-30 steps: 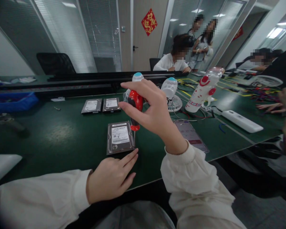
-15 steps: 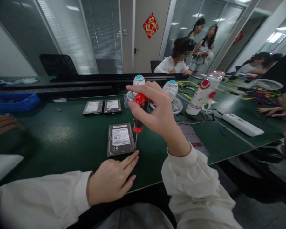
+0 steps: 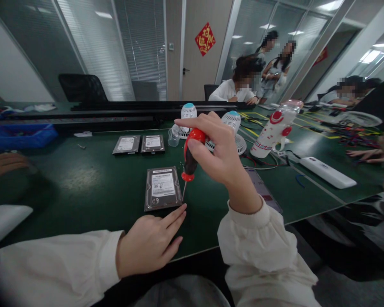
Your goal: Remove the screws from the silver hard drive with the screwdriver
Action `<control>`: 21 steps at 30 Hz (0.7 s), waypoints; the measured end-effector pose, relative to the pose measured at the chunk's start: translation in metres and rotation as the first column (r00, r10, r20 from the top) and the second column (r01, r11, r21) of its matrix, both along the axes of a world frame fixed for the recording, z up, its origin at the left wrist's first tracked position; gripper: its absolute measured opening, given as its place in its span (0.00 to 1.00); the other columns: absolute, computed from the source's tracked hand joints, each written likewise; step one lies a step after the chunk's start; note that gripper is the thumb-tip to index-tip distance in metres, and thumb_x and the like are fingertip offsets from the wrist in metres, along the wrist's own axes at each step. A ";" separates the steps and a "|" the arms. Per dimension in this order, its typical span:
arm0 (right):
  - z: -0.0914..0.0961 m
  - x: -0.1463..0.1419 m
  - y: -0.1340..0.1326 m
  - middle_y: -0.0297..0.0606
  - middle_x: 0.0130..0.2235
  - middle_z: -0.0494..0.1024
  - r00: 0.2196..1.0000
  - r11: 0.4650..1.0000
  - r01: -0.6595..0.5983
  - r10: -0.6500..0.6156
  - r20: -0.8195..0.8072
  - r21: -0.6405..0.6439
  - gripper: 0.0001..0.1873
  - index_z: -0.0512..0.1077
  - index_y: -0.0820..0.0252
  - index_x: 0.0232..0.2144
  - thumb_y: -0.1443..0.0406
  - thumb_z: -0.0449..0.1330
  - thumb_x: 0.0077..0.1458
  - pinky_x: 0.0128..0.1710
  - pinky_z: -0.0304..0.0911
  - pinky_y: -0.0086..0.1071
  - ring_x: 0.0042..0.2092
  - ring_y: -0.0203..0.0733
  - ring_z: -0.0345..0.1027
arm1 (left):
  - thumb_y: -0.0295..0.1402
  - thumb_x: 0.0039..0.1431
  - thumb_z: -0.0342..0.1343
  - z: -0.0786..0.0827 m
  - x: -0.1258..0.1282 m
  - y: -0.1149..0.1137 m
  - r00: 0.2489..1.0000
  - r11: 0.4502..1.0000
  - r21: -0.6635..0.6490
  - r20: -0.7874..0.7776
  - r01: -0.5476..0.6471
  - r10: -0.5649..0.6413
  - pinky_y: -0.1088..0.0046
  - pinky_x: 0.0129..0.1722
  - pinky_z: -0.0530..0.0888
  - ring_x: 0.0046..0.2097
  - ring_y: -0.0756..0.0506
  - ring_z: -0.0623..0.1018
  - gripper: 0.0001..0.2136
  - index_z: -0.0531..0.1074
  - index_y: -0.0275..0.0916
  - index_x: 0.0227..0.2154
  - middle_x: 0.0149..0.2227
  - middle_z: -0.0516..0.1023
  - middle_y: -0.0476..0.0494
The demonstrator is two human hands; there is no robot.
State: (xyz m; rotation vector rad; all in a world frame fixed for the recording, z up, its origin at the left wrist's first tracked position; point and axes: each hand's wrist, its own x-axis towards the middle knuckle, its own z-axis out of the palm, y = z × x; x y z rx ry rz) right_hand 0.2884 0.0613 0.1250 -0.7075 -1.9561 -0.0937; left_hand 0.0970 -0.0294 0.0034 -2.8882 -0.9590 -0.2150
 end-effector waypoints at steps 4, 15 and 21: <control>0.001 0.000 0.000 0.36 0.33 0.78 1.000 1.000 0.015 -0.015 0.006 0.000 0.19 0.78 0.52 0.48 0.54 0.59 0.58 0.38 0.64 0.42 0.34 0.42 0.67 | 0.40 0.69 0.40 0.000 -0.001 -0.001 1.000 1.000 0.000 0.002 -0.005 0.005 0.64 0.32 0.80 0.39 0.41 0.83 0.27 0.61 0.28 0.64 0.68 0.57 0.28; -0.002 0.004 0.002 0.32 0.32 0.75 0.999 0.998 -0.036 0.035 -0.033 -0.047 0.21 0.73 0.54 0.51 0.61 0.63 0.53 0.30 0.65 0.34 0.29 0.35 0.65 | 0.39 0.69 0.41 -0.001 -0.002 0.001 1.000 1.000 -0.019 0.014 0.001 -0.001 0.64 0.35 0.80 0.40 0.41 0.83 0.27 0.62 0.28 0.64 0.69 0.57 0.29; -0.003 0.007 0.004 0.36 0.36 0.77 0.984 0.974 -0.169 0.158 -0.086 -0.152 0.12 0.74 0.57 0.42 0.61 0.61 0.55 0.32 0.67 0.34 0.34 0.38 0.70 | 0.39 0.69 0.41 -0.001 -0.002 -0.001 1.000 1.000 -0.029 0.019 0.006 -0.006 0.62 0.34 0.81 0.40 0.41 0.83 0.27 0.62 0.27 0.64 0.68 0.57 0.27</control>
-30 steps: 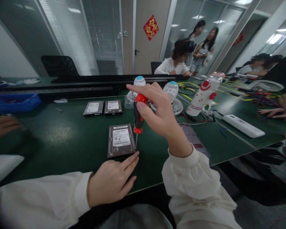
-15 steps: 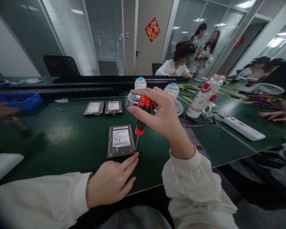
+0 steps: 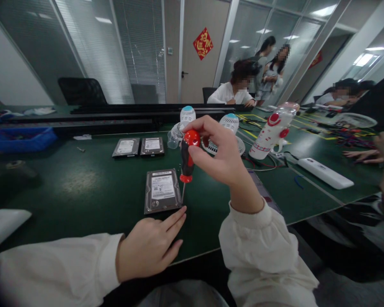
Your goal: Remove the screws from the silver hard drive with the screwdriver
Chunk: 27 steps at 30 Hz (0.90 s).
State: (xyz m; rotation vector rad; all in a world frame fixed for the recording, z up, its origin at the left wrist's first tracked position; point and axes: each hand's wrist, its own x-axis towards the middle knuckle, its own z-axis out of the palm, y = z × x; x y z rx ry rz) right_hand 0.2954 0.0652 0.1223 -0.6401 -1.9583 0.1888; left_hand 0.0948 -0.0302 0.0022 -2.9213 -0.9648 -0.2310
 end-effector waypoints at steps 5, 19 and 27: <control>0.002 0.001 -0.001 0.36 0.35 0.75 0.998 0.997 0.052 -0.053 0.016 0.060 0.13 0.75 0.54 0.40 0.56 0.64 0.53 0.31 0.64 0.35 0.35 0.40 0.68 | 0.39 0.69 0.41 0.001 0.001 0.000 1.000 1.000 0.007 -0.004 0.003 -0.003 0.62 0.32 0.80 0.38 0.41 0.83 0.27 0.61 0.27 0.65 0.68 0.57 0.27; 0.001 -0.005 -0.002 0.36 0.36 0.77 0.994 0.989 0.102 -0.107 0.035 0.109 0.19 0.78 0.48 0.47 0.57 0.67 0.51 0.36 0.68 0.41 0.37 0.43 0.68 | 0.39 0.69 0.41 0.002 0.002 0.000 1.000 1.000 0.002 -0.001 0.002 -0.002 0.62 0.32 0.80 0.37 0.42 0.83 0.27 0.62 0.27 0.64 0.68 0.58 0.26; 0.002 -0.003 -0.002 0.35 0.43 0.82 0.997 0.997 0.037 -0.042 0.068 0.074 0.21 0.72 0.44 0.56 0.58 0.56 0.61 0.49 0.67 0.51 0.45 0.48 0.70 | 0.39 0.69 0.41 0.001 0.002 0.000 1.000 1.000 0.011 -0.002 -0.001 0.001 0.64 0.33 0.80 0.39 0.42 0.83 0.27 0.62 0.28 0.64 0.68 0.58 0.28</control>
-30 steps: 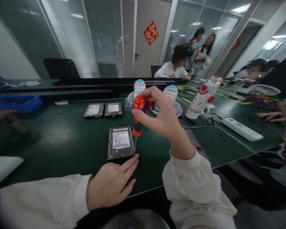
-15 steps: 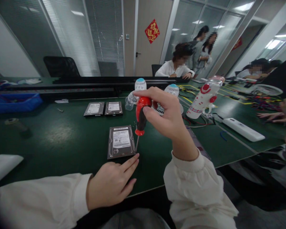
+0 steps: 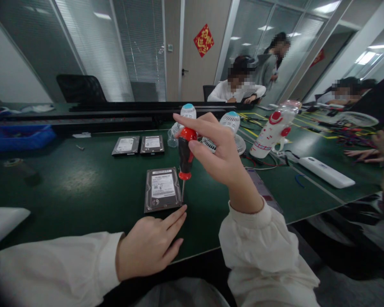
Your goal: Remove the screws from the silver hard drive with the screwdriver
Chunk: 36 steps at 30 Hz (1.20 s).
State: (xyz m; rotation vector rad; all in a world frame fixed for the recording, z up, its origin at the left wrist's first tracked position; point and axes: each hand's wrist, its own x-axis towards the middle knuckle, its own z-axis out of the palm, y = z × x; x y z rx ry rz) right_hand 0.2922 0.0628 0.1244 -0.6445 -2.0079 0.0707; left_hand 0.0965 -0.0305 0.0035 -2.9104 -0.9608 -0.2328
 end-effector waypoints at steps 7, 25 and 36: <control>0.000 -0.002 0.001 0.34 0.39 0.81 0.999 0.996 0.053 -0.053 -0.010 0.065 0.20 0.76 0.44 0.52 0.58 0.63 0.55 0.51 0.66 0.53 0.44 0.49 0.71 | 0.39 0.69 0.41 0.001 0.000 0.000 1.000 1.000 -0.010 0.007 0.003 -0.003 0.62 0.33 0.80 0.38 0.41 0.83 0.27 0.61 0.27 0.64 0.68 0.58 0.27; -0.004 -0.005 0.003 0.36 0.50 0.79 0.990 0.992 -0.120 0.117 -0.083 -0.030 0.13 0.67 0.49 0.44 0.57 0.61 0.57 0.64 0.60 0.57 0.61 0.52 0.68 | 0.39 0.69 0.40 0.000 0.000 0.000 1.000 1.000 0.002 -0.004 0.000 0.000 0.63 0.33 0.80 0.38 0.41 0.83 0.27 0.61 0.27 0.64 0.69 0.56 0.28; -0.002 -0.001 0.001 0.36 0.43 0.78 0.991 0.993 -0.117 0.117 -0.058 0.004 0.18 0.75 0.50 0.49 0.65 0.60 0.57 0.41 0.69 0.40 0.45 0.43 0.72 | 0.39 0.69 0.41 0.001 0.000 0.001 1.000 1.000 -0.021 0.006 -0.001 0.001 0.62 0.34 0.81 0.39 0.41 0.83 0.27 0.62 0.27 0.64 0.68 0.57 0.28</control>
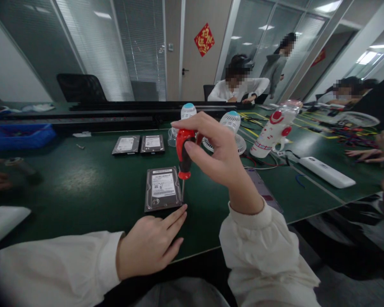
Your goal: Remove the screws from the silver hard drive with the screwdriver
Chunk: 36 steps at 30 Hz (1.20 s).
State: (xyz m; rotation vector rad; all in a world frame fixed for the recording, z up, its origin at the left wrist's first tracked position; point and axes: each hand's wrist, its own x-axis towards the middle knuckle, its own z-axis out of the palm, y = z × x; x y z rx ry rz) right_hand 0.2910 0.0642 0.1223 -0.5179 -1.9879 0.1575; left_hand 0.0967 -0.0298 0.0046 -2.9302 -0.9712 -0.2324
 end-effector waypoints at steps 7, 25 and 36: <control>-0.004 -0.003 0.002 0.35 0.45 0.78 0.997 0.997 0.071 -0.073 -0.031 -0.036 0.21 0.72 0.52 0.47 0.63 0.68 0.50 0.36 0.67 0.36 0.41 0.40 0.72 | 0.39 0.69 0.41 -0.002 0.000 -0.001 1.000 1.000 0.010 0.013 0.004 -0.004 0.62 0.34 0.81 0.39 0.41 0.83 0.27 0.62 0.27 0.64 0.69 0.57 0.28; -0.005 -0.006 0.003 0.34 0.42 0.78 0.995 0.997 0.076 -0.078 -0.059 -0.029 0.18 0.70 0.53 0.44 0.64 0.69 0.50 0.41 0.72 0.39 0.41 0.41 0.73 | 0.39 0.69 0.41 -0.002 0.000 0.000 1.000 1.000 0.023 0.004 -0.001 0.001 0.64 0.34 0.80 0.39 0.42 0.83 0.27 0.62 0.28 0.64 0.68 0.57 0.28; -0.005 -0.009 -0.002 0.36 0.50 0.79 0.997 0.998 0.051 -0.053 -0.059 -0.035 0.14 0.73 0.53 0.45 0.61 0.64 0.55 0.44 0.72 0.42 0.47 0.45 0.74 | 0.40 0.69 0.41 -0.001 0.000 0.000 1.000 1.000 0.023 -0.001 0.000 0.000 0.64 0.33 0.80 0.39 0.42 0.83 0.27 0.62 0.28 0.64 0.68 0.58 0.28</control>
